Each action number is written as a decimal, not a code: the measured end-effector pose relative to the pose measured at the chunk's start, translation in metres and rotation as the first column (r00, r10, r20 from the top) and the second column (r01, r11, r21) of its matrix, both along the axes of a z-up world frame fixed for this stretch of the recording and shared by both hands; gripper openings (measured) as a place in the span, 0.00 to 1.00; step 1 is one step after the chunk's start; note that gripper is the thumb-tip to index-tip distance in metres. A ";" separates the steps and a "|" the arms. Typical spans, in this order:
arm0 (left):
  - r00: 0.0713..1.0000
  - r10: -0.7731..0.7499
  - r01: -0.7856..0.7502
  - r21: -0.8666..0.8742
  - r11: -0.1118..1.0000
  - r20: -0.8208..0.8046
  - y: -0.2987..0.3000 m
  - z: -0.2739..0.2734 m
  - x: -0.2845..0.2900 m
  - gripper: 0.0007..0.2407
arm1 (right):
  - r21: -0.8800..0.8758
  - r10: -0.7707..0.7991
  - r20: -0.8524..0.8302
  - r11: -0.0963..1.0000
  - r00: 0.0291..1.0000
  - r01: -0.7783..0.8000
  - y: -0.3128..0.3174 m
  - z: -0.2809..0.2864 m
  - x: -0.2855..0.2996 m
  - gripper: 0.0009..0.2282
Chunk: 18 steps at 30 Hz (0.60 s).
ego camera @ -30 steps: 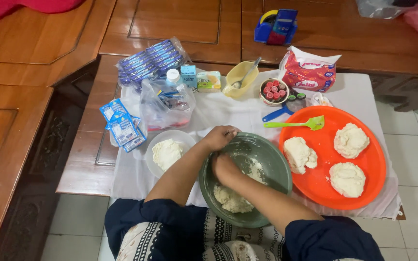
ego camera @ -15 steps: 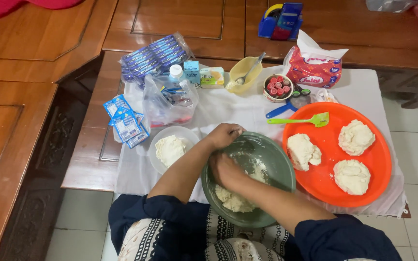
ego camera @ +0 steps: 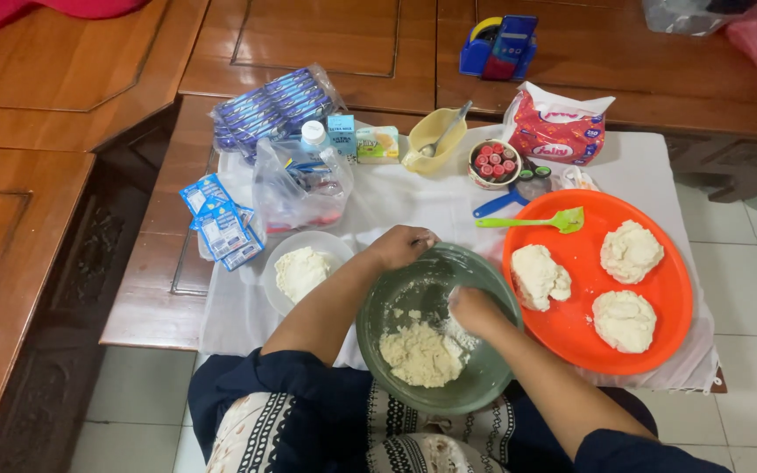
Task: Kneading dough in a bowl and weighing portions on a digital scale before placing them on a tray.
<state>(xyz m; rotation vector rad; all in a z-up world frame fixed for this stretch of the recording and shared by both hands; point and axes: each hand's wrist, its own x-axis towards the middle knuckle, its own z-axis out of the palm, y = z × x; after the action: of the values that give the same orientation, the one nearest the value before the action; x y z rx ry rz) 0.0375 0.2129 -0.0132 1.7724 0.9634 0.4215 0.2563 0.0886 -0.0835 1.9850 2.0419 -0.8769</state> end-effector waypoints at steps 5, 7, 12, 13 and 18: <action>0.999 -0.002 0.003 0.030 1.000 -0.041 0.003 -0.011 0.007 0.13 | 0.248 -0.002 -0.070 0.969 0.998 0.019 0.025 -0.034 -0.032 0.14; 0.998 -0.010 0.013 0.052 0.999 -0.060 0.001 -0.010 0.010 0.13 | 0.230 0.003 -0.071 0.973 0.997 0.013 0.027 -0.009 -0.079 0.14; 0.994 -0.034 0.041 0.067 0.997 -0.103 0.000 0.006 0.007 0.15 | 0.084 -0.083 -0.216 0.991 0.973 0.103 -0.014 0.046 -0.148 0.19; 0.991 -0.054 0.066 0.094 0.993 -0.125 -0.001 0.006 0.007 0.14 | 0.377 0.439 0.044 0.824 0.897 -0.422 -0.033 0.050 -0.140 0.14; 0.971 -0.096 0.131 0.152 0.980 -0.220 0.000 0.011 0.006 0.16 | 0.675 0.880 -0.205 0.444 0.429 -0.588 -0.045 0.091 -0.088 0.10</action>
<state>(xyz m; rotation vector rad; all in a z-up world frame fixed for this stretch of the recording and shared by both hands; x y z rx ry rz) 0.0439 0.2130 -0.0027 2.0441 0.9910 0.2483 0.1680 0.0436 0.0080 0.5684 3.3504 -0.7153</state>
